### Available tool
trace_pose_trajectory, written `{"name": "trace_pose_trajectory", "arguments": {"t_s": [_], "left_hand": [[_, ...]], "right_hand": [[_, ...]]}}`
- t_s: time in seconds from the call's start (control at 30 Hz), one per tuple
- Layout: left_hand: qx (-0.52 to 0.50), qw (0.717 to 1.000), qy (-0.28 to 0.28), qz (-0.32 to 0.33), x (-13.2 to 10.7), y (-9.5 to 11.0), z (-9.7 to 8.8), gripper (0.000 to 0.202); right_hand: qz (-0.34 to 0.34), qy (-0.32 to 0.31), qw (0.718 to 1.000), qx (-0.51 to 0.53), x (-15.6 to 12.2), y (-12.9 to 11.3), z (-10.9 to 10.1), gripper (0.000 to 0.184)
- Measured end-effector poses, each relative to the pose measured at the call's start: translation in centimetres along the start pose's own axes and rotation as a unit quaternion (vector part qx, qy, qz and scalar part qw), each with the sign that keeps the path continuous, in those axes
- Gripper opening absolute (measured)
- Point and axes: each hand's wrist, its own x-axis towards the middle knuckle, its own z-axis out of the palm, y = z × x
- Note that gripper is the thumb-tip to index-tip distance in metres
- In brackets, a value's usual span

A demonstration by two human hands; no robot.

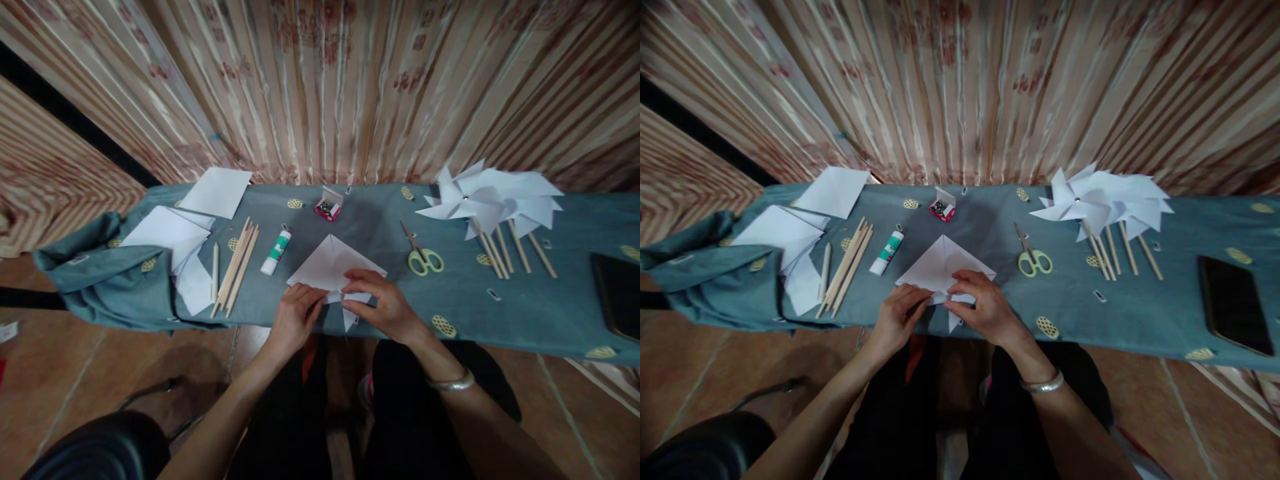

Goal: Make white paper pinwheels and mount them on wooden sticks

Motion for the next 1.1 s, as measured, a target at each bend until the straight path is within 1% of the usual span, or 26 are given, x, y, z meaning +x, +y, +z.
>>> {"name": "trace_pose_trajectory", "arguments": {"t_s": [0.1, 0.2, 0.33, 0.43, 0.57, 1.1], "left_hand": [[0.003, 1.0, -0.007, -0.011, 0.3, 0.0, 0.1, 0.019], [0.003, 1.0, -0.013, -0.02, 0.4, 0.0, 0.0, 0.018], [-0.019, 0.999, 0.005, -0.045, 0.3, -0.1, 0.0, 0.024], [-0.032, 0.999, 0.017, -0.039, 0.1, -0.1, 0.1, 0.024], [-0.026, 0.999, 0.023, -0.019, -0.2, -0.2, 0.3, 0.019], [-0.025, 0.999, 0.023, -0.042, 0.4, 0.0, 0.4, 0.017]], "right_hand": [[0.019, 0.03, 0.999, -0.004, 0.1, -0.2, 1.0, 0.007], [0.041, 0.049, 0.998, -0.004, 0.2, -0.5, 1.8, 0.006], [0.068, 0.062, 0.996, -0.016, 0.3, -0.8, 2.5, 0.008], [0.08, 0.074, 0.994, -0.033, 0.3, -0.9, 2.8, 0.009], [0.079, 0.082, 0.992, -0.051, 0.2, -0.7, 3.1, 0.009], [0.091, 0.089, 0.99, -0.06, 0.3, -0.8, 2.9, 0.009]]}}
